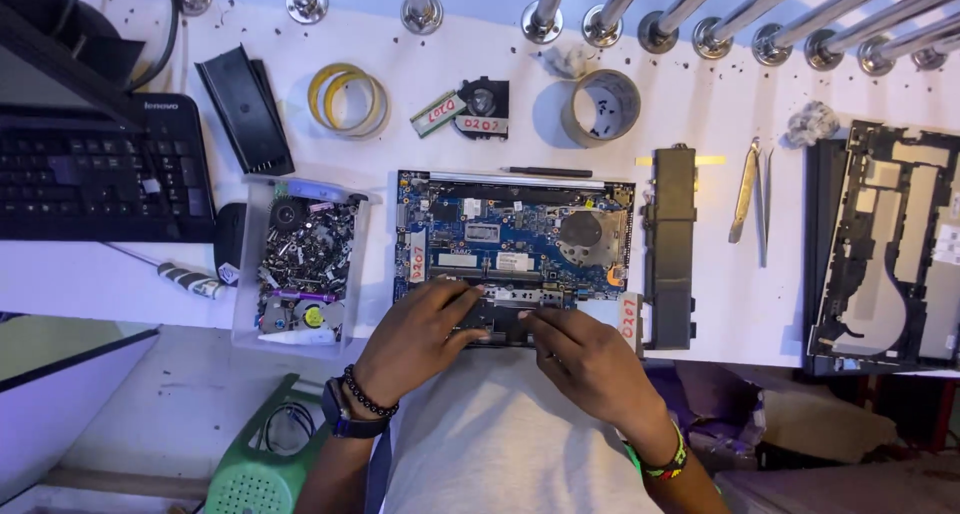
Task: The person works at a repair bench on a partially disassembled laptop, using a screwdriver to remove screws from the exposed motherboard and lifting out internal components such as the cooling fan and small boards, placing removed parts on the workbench and in a parts tray.
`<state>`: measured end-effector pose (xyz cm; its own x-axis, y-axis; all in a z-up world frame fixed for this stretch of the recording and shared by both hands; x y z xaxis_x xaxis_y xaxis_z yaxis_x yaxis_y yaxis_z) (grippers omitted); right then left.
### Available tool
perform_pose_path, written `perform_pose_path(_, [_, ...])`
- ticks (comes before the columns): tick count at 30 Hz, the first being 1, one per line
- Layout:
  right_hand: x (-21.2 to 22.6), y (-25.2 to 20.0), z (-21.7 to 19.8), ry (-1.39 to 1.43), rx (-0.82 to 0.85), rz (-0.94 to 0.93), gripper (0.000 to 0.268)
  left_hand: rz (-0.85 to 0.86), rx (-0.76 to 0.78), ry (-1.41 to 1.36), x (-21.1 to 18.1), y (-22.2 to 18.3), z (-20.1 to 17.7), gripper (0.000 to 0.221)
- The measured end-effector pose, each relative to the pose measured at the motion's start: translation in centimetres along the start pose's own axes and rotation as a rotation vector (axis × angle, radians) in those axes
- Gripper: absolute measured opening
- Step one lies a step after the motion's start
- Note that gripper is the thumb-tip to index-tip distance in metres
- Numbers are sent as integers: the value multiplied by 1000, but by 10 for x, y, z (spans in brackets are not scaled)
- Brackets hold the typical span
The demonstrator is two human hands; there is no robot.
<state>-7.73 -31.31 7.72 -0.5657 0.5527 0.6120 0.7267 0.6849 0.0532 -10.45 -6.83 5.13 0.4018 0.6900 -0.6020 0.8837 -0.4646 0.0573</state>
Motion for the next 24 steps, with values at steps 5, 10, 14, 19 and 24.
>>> perform_pose_path(5, [-1,7,-5,-32,-60,-53,38,-112,-28,-131,7,6,0,49])
perform_pose_path(10, [-16,11,-11,-167,-236,-60,30,-150,-194,-68,22,13,11,45])
perform_pose_path(14, [-40,7,-14,-213,-370,70,38,-193,-218,-109,25,31,10,43])
perform_pose_path(19, [-63,11,-7,-307,-326,70,23,-205,-202,-16,42,52,33,43])
perform_pose_path(24, [-78,3,7,-309,-281,102,25,-168,-198,-28,46,61,32,40])
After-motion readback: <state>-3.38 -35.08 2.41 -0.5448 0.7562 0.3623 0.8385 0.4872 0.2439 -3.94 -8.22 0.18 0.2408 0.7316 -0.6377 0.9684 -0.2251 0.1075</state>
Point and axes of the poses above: each hand's wrist, its own y-axis towards the middle knuckle, its own z-axis out of the palm, x = y × z, the point moved 2 cm from there along y, towards the middle knuckle, and after that the axes turned 5 degrees about z, right-handed, at the moved point
